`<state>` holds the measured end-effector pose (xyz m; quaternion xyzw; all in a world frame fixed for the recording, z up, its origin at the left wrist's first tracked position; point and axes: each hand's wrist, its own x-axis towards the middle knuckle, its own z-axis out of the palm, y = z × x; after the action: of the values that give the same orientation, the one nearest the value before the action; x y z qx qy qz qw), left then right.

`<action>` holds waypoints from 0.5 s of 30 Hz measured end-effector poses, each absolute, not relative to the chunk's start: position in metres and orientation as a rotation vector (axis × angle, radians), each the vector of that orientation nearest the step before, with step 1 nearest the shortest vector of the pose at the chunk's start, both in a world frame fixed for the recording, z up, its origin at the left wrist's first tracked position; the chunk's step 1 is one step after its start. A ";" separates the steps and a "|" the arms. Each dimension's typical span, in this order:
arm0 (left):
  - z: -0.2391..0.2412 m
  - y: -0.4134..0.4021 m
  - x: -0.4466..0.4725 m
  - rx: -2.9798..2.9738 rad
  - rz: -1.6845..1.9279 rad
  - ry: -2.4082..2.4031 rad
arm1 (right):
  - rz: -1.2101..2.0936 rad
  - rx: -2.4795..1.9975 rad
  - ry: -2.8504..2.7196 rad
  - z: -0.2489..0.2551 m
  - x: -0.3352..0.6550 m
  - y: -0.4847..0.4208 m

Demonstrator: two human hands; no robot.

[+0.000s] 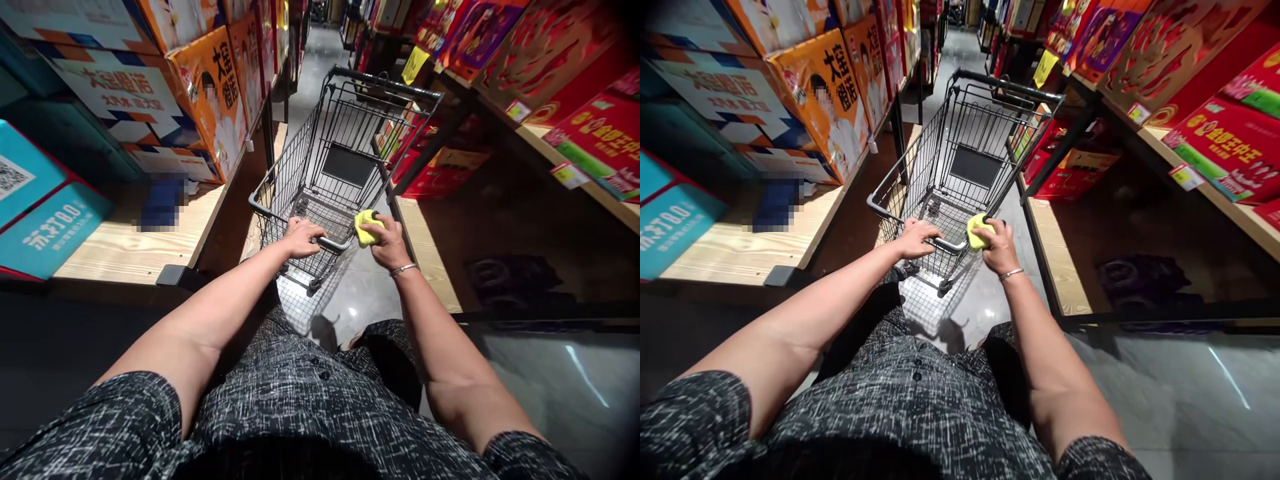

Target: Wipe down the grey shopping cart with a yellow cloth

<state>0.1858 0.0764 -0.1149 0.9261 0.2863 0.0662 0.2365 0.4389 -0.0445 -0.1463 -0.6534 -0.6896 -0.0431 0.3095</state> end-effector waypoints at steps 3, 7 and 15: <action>-0.113 0.079 0.181 2.541 0.174 0.784 | -0.072 -1.730 -1.763 -0.145 0.457 -0.027; -0.105 0.077 0.185 2.523 0.077 0.807 | -0.043 -1.605 -1.699 -0.157 0.435 -0.031; -0.096 0.031 0.215 2.624 0.006 0.782 | -0.022 -1.713 -1.237 -0.265 0.346 -0.075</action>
<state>0.2152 0.0310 -0.0964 0.9389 0.2798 0.0023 0.2003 0.3458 -0.0752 -0.2651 -0.7059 -0.5098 -0.0091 0.4916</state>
